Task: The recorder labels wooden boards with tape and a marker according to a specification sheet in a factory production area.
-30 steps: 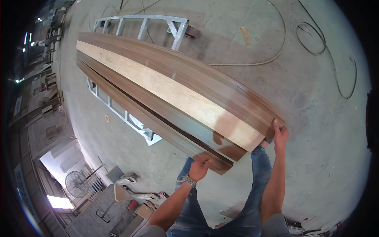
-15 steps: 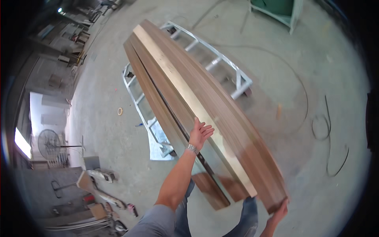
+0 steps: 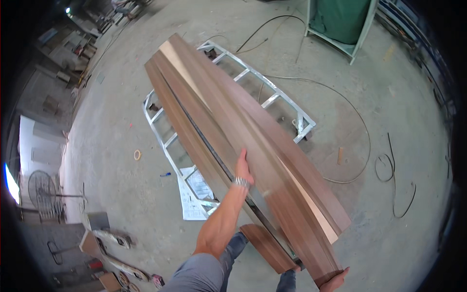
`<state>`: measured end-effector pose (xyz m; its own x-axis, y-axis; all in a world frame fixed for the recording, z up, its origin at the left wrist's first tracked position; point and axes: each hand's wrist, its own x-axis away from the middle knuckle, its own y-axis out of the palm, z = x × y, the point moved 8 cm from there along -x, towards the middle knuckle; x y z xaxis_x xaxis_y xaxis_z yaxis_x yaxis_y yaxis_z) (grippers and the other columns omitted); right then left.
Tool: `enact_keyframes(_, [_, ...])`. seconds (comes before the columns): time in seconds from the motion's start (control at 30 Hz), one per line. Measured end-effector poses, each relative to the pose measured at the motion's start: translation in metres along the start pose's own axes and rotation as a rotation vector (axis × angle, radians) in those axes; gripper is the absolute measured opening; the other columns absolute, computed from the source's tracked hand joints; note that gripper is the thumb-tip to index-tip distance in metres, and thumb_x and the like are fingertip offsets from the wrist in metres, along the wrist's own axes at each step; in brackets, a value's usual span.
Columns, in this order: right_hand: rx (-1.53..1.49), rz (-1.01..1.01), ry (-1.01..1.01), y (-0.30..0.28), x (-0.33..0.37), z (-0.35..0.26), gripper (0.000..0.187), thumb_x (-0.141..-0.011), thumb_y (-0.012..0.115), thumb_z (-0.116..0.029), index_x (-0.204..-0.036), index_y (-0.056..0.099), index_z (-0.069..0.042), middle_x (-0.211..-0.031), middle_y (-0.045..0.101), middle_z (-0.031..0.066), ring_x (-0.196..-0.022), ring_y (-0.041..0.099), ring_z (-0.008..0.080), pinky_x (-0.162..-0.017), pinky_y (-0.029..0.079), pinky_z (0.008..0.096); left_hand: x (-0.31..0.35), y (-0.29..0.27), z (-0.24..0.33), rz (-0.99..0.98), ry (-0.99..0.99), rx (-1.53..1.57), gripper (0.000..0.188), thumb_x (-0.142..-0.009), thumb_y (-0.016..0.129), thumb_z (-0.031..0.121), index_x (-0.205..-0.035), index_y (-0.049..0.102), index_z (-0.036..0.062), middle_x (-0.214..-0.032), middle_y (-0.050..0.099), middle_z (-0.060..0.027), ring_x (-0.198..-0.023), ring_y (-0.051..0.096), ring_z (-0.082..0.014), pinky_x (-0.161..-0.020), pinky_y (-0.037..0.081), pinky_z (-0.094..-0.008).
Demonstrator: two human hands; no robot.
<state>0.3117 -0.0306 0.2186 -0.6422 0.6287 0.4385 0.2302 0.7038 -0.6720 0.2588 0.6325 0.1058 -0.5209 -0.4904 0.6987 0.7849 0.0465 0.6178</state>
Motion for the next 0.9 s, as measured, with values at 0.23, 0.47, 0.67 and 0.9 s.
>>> enact_keyframes(0.23, [-0.080, 0.030, 0.126, -0.096, -0.083, 0.113, 0.081, -0.094, 0.046, -0.062, -0.132, 0.053, 0.010, -0.123, 0.062, 0.0232, -0.105, 0.060, 0.0337, -0.095, 0.048, 0.0420, 0.135, -0.061, -0.092, 0.435, 0.034, -0.144, 0.078, -0.090, 0.057, 0.065, -0.145, 0.044, 0.0111, -0.141, 0.054, -0.0088, -0.127, 0.052, -0.0308, -0.111, 0.038, -0.0481])
enact_keyframes(0.47, [0.730, 0.203, 0.007, -0.128, -0.049, 0.135, 0.067, -0.103, 0.036, -0.051, -0.112, 0.068, 0.007, -0.110, 0.066, 0.0316, -0.103, 0.065, 0.0431, -0.091, 0.052, 0.0486, 0.187, -0.155, -0.102, 0.311, 0.018, 0.015, 0.080, -0.087, 0.060, 0.067, -0.142, 0.047, 0.0106, -0.139, 0.055, -0.0081, -0.127, 0.053, -0.0275, -0.109, 0.040, -0.0468])
enact_keyframes(0.67, [0.839, 0.247, 0.007, -0.156, -0.065, 0.173, 0.070, -0.100, 0.039, -0.054, -0.109, 0.068, 0.009, -0.104, 0.067, 0.0334, -0.098, 0.066, 0.0451, -0.090, 0.052, 0.0521, 0.198, -0.169, -0.137, 0.389, -0.066, 0.008, 0.083, -0.086, 0.057, 0.070, -0.144, 0.045, 0.0110, -0.142, 0.053, -0.0068, -0.129, 0.051, -0.0274, -0.111, 0.038, -0.0455])
enact_keyframes(0.9, [0.234, 0.106, 0.058, -0.115, -0.096, 0.319, 0.062, -0.100, 0.045, -0.049, -0.128, 0.058, 0.004, -0.112, 0.067, 0.0214, -0.095, 0.065, 0.0312, -0.081, 0.055, 0.0436, 0.129, -0.240, -0.101, 0.342, 0.019, -0.129, 0.093, -0.085, 0.055, 0.073, -0.149, 0.037, 0.0086, -0.148, 0.047, -0.0076, -0.135, 0.044, -0.0278, -0.114, 0.034, -0.0441])
